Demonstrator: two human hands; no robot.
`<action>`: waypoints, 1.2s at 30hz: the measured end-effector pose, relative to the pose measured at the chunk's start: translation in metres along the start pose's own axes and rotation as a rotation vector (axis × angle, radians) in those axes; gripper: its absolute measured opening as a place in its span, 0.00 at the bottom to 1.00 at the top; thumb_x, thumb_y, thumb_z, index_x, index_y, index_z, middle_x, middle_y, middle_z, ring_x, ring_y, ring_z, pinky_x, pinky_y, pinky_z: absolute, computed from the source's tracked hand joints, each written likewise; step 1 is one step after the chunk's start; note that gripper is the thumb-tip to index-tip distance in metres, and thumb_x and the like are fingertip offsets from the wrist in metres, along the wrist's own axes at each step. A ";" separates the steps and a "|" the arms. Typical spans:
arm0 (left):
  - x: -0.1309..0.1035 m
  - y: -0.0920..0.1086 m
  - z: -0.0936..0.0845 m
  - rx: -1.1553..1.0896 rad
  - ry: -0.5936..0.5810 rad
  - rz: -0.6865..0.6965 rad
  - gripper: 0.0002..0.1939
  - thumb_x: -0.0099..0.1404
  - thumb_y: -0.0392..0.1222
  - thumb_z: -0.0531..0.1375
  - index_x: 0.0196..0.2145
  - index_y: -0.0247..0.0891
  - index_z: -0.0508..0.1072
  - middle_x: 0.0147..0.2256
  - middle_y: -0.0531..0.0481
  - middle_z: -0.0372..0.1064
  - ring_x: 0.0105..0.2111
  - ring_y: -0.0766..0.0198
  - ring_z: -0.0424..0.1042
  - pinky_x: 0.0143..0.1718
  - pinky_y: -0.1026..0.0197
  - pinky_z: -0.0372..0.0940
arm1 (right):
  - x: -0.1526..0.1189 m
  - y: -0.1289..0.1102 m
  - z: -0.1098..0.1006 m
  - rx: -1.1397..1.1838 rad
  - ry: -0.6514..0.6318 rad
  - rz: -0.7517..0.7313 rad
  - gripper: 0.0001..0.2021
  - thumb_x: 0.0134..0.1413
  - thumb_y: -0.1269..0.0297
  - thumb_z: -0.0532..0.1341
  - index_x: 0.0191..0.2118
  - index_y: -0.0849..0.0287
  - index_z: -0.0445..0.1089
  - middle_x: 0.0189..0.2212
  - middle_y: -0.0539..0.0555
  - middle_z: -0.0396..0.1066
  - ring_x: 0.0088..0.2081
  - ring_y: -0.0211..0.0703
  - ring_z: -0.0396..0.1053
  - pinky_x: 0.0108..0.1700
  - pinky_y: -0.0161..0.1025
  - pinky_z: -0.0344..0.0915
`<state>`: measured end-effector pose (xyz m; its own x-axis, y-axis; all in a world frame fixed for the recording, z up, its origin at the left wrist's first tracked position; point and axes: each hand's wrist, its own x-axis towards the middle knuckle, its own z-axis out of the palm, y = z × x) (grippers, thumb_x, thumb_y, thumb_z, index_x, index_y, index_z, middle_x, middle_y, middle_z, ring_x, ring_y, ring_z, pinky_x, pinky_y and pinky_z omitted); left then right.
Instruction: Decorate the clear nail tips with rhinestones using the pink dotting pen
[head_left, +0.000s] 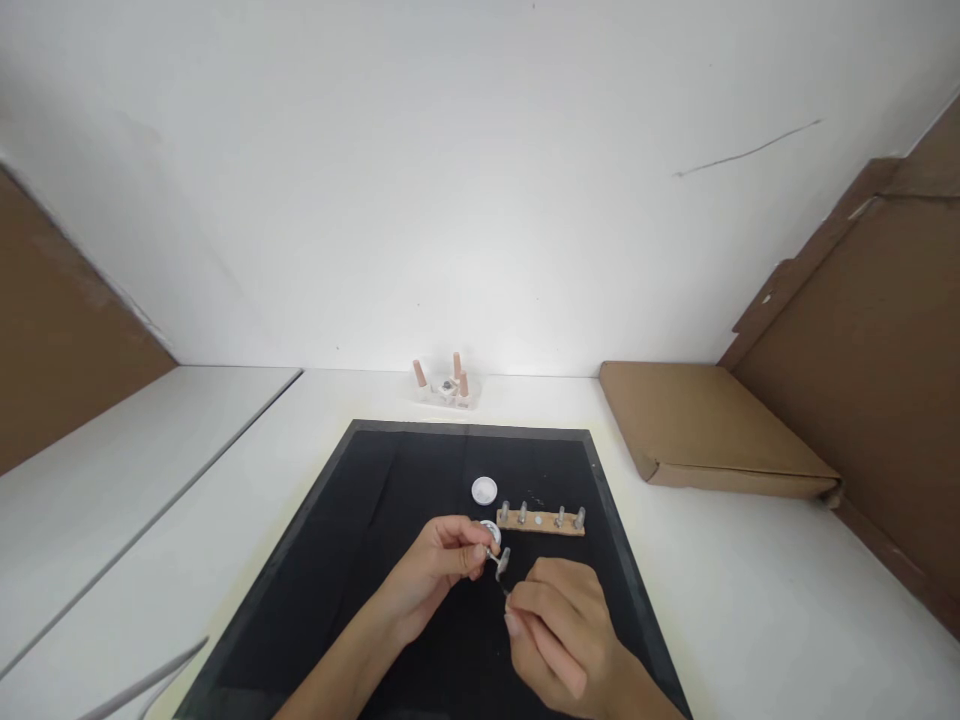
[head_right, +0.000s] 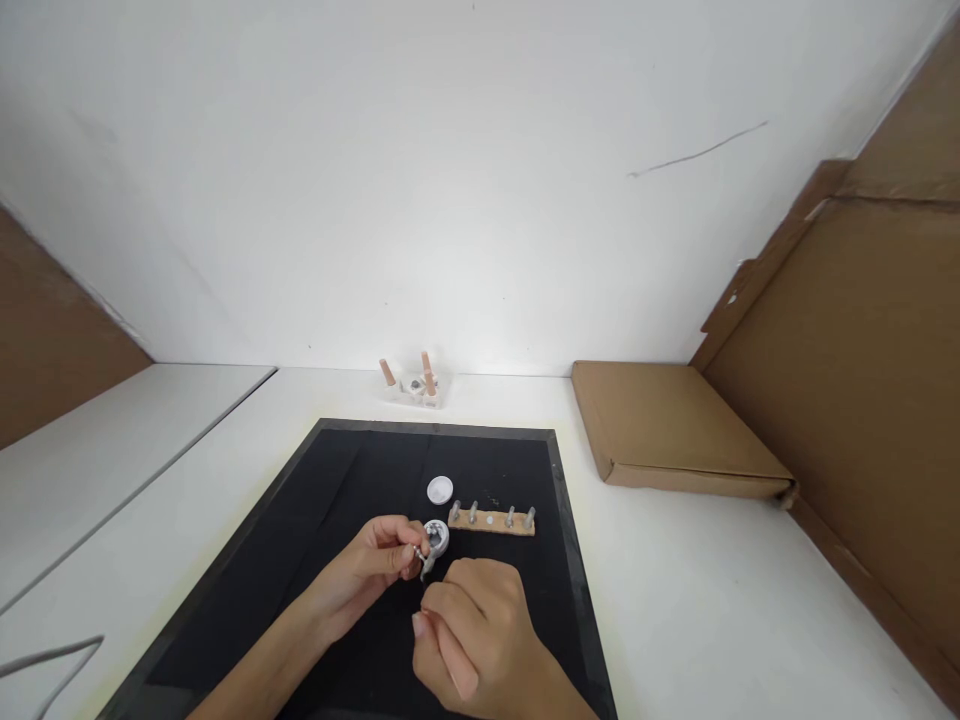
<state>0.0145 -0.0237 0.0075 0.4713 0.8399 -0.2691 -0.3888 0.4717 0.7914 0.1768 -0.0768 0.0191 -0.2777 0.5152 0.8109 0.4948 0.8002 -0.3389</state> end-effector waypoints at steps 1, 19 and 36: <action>0.000 0.000 0.000 0.000 0.001 0.002 0.11 0.39 0.39 0.74 0.21 0.35 0.78 0.23 0.52 0.73 0.19 0.74 0.63 0.23 0.69 0.54 | -0.001 0.000 0.000 0.001 0.011 0.000 0.07 0.49 0.78 0.53 0.31 0.59 0.63 0.18 0.50 0.65 0.19 0.37 0.58 0.21 0.36 0.55; 0.000 -0.001 0.001 -0.009 0.029 0.039 0.10 0.39 0.39 0.73 0.21 0.35 0.78 0.23 0.53 0.72 0.19 0.75 0.63 0.24 0.69 0.55 | 0.004 0.002 0.000 -0.062 0.009 -0.013 0.06 0.49 0.78 0.55 0.32 0.62 0.64 0.18 0.51 0.64 0.19 0.37 0.60 0.20 0.35 0.57; 0.000 0.001 0.002 -0.006 0.011 0.070 0.09 0.40 0.38 0.73 0.20 0.36 0.78 0.22 0.54 0.70 0.19 0.74 0.62 0.24 0.68 0.54 | -0.001 0.006 0.000 -0.097 0.105 -0.027 0.07 0.50 0.79 0.56 0.35 0.64 0.66 0.21 0.54 0.68 0.22 0.39 0.63 0.21 0.35 0.60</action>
<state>0.0154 -0.0239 0.0096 0.4337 0.8740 -0.2194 -0.4255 0.4133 0.8051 0.1796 -0.0728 0.0162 -0.2067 0.4544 0.8665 0.5668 0.7775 -0.2725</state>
